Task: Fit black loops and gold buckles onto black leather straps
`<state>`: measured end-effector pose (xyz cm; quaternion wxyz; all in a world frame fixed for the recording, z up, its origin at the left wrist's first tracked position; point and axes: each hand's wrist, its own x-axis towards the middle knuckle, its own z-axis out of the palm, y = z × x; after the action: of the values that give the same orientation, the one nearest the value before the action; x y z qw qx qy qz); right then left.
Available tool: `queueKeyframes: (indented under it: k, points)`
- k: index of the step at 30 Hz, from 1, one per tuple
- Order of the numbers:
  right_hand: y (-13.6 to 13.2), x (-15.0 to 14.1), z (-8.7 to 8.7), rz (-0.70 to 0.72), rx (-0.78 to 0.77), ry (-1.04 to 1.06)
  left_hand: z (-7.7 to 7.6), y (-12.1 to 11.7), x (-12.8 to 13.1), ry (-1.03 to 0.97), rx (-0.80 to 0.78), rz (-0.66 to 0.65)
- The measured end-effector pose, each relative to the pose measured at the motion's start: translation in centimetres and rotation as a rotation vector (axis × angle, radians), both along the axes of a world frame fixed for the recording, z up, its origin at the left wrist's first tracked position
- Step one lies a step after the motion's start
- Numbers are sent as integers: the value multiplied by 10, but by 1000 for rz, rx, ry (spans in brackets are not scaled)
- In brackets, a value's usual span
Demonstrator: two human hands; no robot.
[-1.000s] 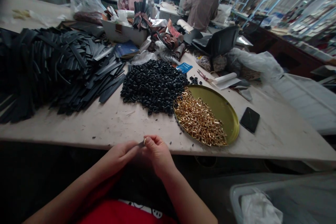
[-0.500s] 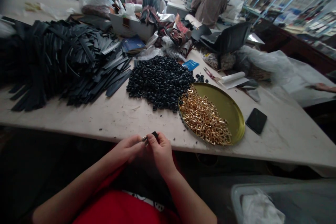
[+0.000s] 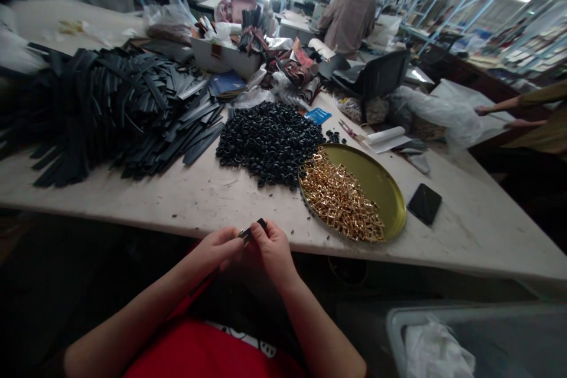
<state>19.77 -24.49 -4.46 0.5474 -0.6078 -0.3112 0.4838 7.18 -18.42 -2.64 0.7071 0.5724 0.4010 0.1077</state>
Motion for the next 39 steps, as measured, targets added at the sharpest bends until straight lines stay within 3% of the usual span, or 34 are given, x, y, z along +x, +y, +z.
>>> queueKeyframes:
  k: [4, 7, 10, 14, 16, 22, 25, 29, 32, 35, 37, 39]
  points:
    - [-3, -4, -2, -42, 105, -135, 1, -2, -1, 86, 305, 30]
    - [-1, -3, -4, -41, 90, -47, 3, 0, 0, 140, 439, 2]
    - [2, 0, -6, 14, 40, 78, 4, 5, 0, 125, 391, -42]
    - [4, 3, -7, -8, 199, -405, 6, 14, 3, 132, 382, -54]
    - [8, 7, -6, 3, 234, -532, 8, 18, 5, 183, 448, -49]
    - [29, 21, -7, 85, 48, -161, 6, 33, 12, 223, 518, -121]
    - [33, 23, -4, 121, 104, -258, -3, 44, 15, 234, 448, -101]
    - [37, 40, 8, 338, 120, -368, -11, 54, 21, 148, 345, -45]
    - [49, 74, 14, 299, 51, -685, -11, 57, 25, 132, 393, -113]
    - [67, 108, 11, 171, -90, -1270, -9, 57, 26, 152, 425, -125]
    - [74, 120, 7, 209, -198, -1551, -9, 56, 26, 144, 428, -79]
    - [75, 121, 2, 252, -235, -1665, -11, 53, 23, 134, 414, -59]
